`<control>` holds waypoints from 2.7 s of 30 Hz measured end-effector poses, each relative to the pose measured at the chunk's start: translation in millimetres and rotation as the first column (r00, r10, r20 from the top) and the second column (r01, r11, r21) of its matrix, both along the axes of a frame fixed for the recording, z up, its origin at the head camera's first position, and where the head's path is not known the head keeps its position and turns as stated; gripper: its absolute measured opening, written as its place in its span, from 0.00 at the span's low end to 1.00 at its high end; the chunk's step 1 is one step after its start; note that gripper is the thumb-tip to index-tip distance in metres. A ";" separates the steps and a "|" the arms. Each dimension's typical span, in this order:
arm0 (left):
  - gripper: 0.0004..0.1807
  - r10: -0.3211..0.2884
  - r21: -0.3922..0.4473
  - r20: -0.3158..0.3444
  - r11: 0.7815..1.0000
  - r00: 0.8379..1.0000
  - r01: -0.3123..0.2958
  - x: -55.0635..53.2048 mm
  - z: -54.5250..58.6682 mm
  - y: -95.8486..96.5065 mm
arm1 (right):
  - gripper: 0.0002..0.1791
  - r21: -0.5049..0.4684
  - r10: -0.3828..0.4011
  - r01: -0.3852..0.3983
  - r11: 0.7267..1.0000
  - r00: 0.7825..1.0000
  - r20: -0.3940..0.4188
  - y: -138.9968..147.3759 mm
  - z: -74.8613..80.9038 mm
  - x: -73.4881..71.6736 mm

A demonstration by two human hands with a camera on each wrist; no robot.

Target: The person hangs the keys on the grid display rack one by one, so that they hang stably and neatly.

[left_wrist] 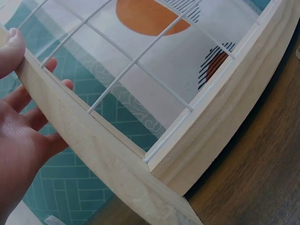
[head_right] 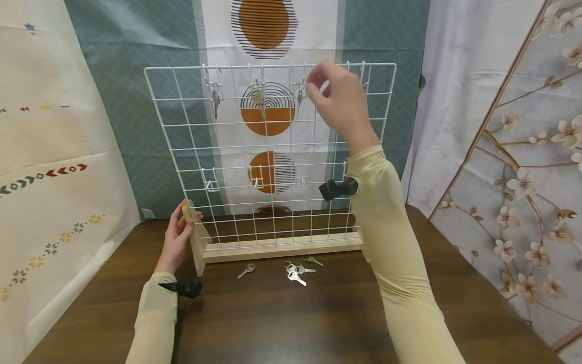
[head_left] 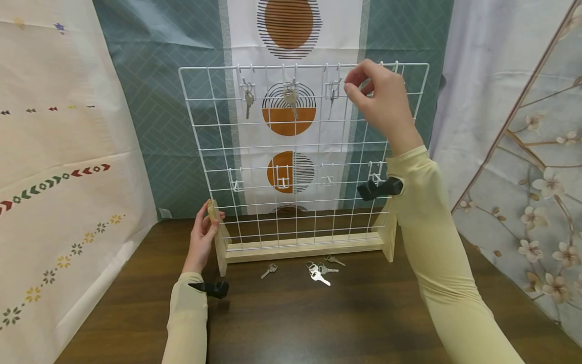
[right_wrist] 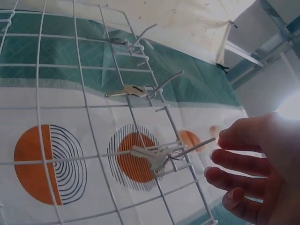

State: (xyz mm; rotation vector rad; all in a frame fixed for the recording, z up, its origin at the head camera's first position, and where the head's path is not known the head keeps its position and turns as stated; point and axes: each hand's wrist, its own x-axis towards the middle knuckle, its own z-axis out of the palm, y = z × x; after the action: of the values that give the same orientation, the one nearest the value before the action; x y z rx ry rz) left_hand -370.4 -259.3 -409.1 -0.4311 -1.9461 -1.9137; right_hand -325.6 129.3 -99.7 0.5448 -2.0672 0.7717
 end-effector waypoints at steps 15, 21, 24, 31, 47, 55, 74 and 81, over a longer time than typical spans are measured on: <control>0.31 0.000 0.006 0.025 1.000 1.000 0.000 2.3 -4.9 1.3 | 0.03 0.245 0.161 -0.159 0.956 0.987 0.014 -6.5 -95.1 24.4; 0.31 -0.001 0.007 0.013 1.000 1.000 0.001 -0.7 -1.1 0.2 | 0.01 0.325 0.181 -0.192 0.926 0.981 0.065 -15.1 -124.4 28.4; 0.32 0.005 0.009 0.014 1.000 1.000 -0.005 -0.8 1.3 -0.1 | 0.01 0.358 0.170 -0.196 0.913 0.980 0.102 -19.6 -138.9 29.3; 0.32 0.001 -0.001 0.026 1.000 1.000 -0.001 -0.4 2.3 -0.7 | 0.03 0.401 0.157 -0.206 0.892 0.976 0.151 -27.7 -175.8 31.0; 0.32 0.017 -0.012 0.038 1.000 0.999 -0.016 -1.1 0.7 -0.5 | 0.04 0.424 0.119 -0.250 0.870 0.943 0.311 -35.5 -223.8 21.5; 0.32 0.019 -0.007 0.012 1.000 1.000 -0.019 -1.4 1.2 -0.9 | 0.03 0.475 0.109 -0.368 0.799 0.866 0.487 -33.2 -237.0 5.2; 0.31 0.015 -0.011 0.009 1.000 1.000 -0.015 -1.3 0.6 -0.6 | 0.08 0.412 0.005 -0.480 0.774 0.656 0.755 -22.4 -308.2 -40.8; 0.31 0.011 -0.004 0.009 1.000 1.000 -0.011 -2.0 0.3 0.0 | 0.08 0.445 -0.045 -0.457 0.770 0.658 0.752 -23.1 -311.7 -41.0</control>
State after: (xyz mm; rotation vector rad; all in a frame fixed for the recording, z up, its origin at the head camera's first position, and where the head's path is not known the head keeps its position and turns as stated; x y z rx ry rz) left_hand -372.5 -259.3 -408.9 -0.4128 -1.9545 -1.9084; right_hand -366.6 106.3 -411.4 0.9777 -3.1065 0.4558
